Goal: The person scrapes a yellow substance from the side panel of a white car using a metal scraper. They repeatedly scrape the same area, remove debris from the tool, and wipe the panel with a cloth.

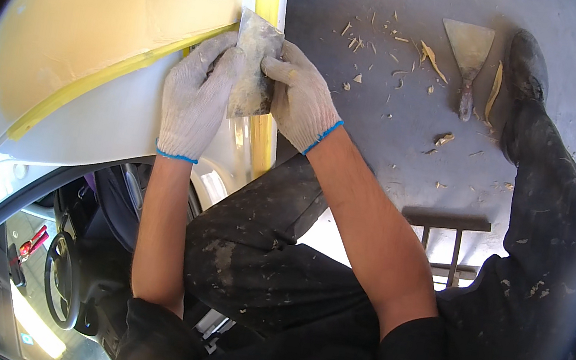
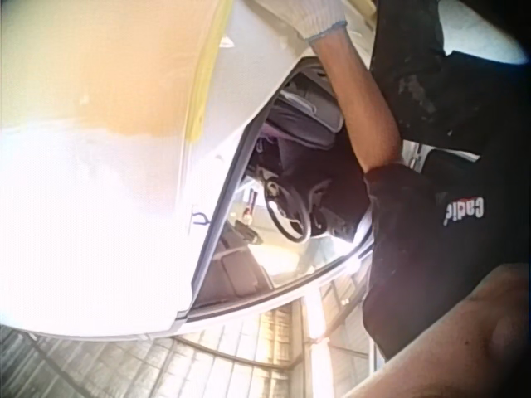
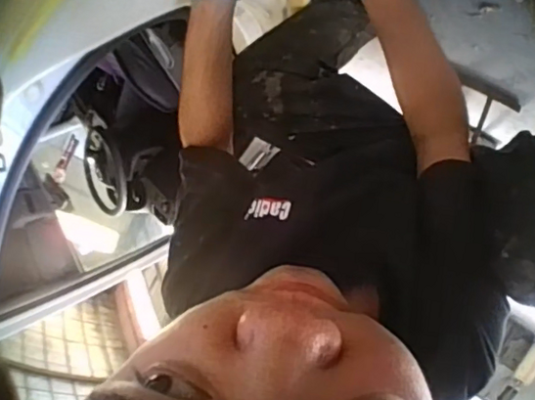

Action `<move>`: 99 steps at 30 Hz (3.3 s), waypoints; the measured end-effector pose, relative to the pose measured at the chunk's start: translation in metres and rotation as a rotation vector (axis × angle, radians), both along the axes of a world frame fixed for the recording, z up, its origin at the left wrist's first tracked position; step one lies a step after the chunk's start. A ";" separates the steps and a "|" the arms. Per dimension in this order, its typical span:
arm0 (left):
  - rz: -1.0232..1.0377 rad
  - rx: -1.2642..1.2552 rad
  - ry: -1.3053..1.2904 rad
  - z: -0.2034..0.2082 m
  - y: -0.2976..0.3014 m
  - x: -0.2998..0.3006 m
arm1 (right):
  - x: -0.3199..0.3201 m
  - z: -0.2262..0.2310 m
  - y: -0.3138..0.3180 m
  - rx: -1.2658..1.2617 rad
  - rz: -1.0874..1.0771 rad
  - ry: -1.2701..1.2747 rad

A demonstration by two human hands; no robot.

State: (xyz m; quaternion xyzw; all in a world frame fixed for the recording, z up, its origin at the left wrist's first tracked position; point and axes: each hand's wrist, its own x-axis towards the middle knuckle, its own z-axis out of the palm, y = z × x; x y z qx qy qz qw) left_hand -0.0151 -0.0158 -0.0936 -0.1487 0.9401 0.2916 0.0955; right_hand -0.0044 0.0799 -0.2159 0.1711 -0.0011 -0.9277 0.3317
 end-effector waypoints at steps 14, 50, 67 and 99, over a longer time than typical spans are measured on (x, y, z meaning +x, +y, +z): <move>0.058 -0.042 0.110 0.034 0.011 -0.002 | -0.015 0.046 0.014 0.441 -0.013 0.181; -0.093 -0.259 -0.069 -0.022 -0.006 -0.015 | -0.014 -0.008 -0.011 0.400 0.006 -0.134; -0.051 -0.137 -0.018 -0.026 -0.008 -0.017 | -0.035 -0.017 -0.008 0.400 0.008 -0.020; 0.007 -0.175 -0.140 -0.032 -0.003 -0.021 | -0.015 -0.021 -0.001 0.228 0.020 -0.103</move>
